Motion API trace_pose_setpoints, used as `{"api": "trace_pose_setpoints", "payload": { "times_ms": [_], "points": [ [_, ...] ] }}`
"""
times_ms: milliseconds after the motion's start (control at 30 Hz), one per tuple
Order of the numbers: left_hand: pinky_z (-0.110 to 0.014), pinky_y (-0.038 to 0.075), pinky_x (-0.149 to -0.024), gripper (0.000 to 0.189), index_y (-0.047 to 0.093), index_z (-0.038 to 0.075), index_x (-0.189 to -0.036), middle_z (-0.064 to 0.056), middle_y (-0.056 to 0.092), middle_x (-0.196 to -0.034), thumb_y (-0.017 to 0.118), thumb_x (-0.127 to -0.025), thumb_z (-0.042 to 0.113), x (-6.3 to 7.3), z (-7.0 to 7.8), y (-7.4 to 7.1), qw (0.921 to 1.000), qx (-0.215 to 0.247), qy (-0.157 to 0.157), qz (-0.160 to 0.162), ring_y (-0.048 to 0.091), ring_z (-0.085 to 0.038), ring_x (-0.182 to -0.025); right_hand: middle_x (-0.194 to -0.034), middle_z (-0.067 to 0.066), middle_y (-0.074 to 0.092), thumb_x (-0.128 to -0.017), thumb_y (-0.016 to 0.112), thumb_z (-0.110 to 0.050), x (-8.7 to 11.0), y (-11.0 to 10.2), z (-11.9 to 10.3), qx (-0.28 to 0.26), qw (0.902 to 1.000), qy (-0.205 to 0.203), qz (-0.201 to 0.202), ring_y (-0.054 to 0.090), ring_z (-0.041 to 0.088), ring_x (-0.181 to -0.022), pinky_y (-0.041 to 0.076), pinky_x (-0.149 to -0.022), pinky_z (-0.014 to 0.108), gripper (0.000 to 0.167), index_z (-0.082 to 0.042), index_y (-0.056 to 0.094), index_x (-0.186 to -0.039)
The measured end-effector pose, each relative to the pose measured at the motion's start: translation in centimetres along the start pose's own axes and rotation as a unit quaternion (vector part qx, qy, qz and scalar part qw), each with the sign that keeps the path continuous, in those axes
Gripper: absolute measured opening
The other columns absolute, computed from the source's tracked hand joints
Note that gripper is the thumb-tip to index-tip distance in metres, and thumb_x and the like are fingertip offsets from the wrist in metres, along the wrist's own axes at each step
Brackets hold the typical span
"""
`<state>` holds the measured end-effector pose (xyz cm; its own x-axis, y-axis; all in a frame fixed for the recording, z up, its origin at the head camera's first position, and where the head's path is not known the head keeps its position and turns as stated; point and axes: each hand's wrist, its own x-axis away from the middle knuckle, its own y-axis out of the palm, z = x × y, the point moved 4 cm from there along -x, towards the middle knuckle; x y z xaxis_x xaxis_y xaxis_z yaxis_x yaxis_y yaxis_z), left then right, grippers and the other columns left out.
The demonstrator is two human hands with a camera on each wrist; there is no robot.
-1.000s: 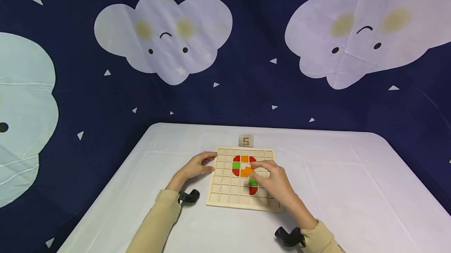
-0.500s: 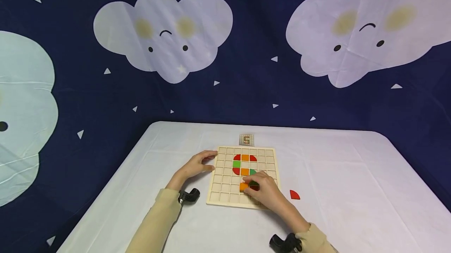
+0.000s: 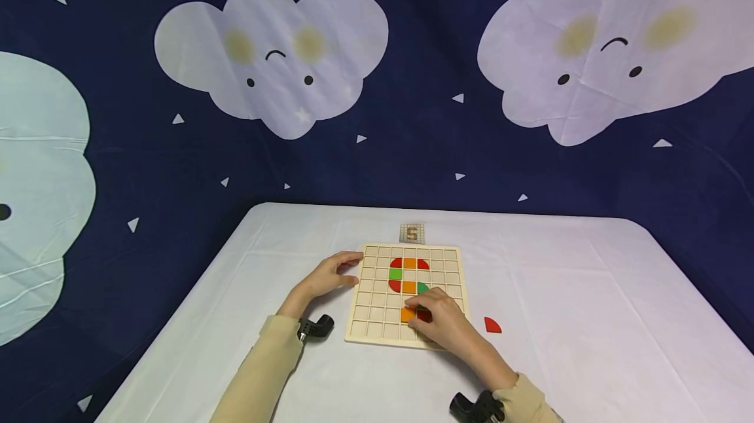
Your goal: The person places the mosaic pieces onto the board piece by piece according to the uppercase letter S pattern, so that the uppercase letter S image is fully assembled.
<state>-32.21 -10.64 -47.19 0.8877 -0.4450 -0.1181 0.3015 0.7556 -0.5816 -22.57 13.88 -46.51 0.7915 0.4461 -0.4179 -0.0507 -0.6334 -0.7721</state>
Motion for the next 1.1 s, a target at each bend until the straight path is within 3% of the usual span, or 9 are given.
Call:
{"api": "trace_pose_setpoints", "payload": {
  "times_ms": [433,567,867,1100],
  "points": [
    [-0.039,0.040,-0.100,0.056,0.051,-0.002,-0.133,-0.014,0.052,-0.129,0.071,-0.081,0.002,0.0,0.2,-0.1,1.0000,0.001,0.002,0.000,0.051,-0.027,-0.114,-0.101,-0.006,0.067,-0.075,0.080,-0.015,-0.1,-0.4,-0.3,-0.014,0.9998,-0.013,-0.001,0.058,0.015,-0.098,0.051,-0.083,0.037,0.031,-0.011,0.072,-0.104],
    [-0.039,0.040,-0.101,0.056,0.051,-0.002,-0.133,-0.013,0.052,-0.130,0.071,-0.081,0.002,0.0,0.2,-0.1,1.0000,0.003,0.002,0.000,0.051,-0.027,-0.114,-0.101,-0.004,0.068,-0.076,0.079,-0.013,-0.4,-2.0,-0.5,-0.030,0.9994,-0.016,0.011,0.058,0.015,-0.098,0.051,-0.083,0.039,0.032,-0.008,0.071,-0.106],
    [-0.039,0.040,-0.100,0.056,0.051,-0.002,-0.133,-0.014,0.052,-0.130,0.071,-0.081,0.003,0.1,0.2,-0.2,1.0000,-0.006,0.005,0.001,0.051,-0.027,-0.113,-0.109,0.005,0.067,-0.079,0.077,-0.012,0.7,-8.4,2.4,-0.006,0.9962,0.075,0.044,0.057,0.031,-0.107,0.045,-0.088,0.054,0.034,-0.008,0.069,-0.111],
    [-0.038,0.040,-0.101,0.056,0.050,-0.002,-0.133,-0.014,0.052,-0.130,0.071,-0.081,0.002,0.2,0.3,-0.2,0.9999,-0.011,0.004,-0.003,0.051,-0.027,-0.113,-0.109,0.004,0.066,-0.080,0.067,0.003,2.6,-10.1,4.0,0.003,0.9929,0.119,-0.003,0.055,0.033,-0.109,0.044,-0.088,0.055,0.034,-0.010,0.069,-0.112]
  ]
}}
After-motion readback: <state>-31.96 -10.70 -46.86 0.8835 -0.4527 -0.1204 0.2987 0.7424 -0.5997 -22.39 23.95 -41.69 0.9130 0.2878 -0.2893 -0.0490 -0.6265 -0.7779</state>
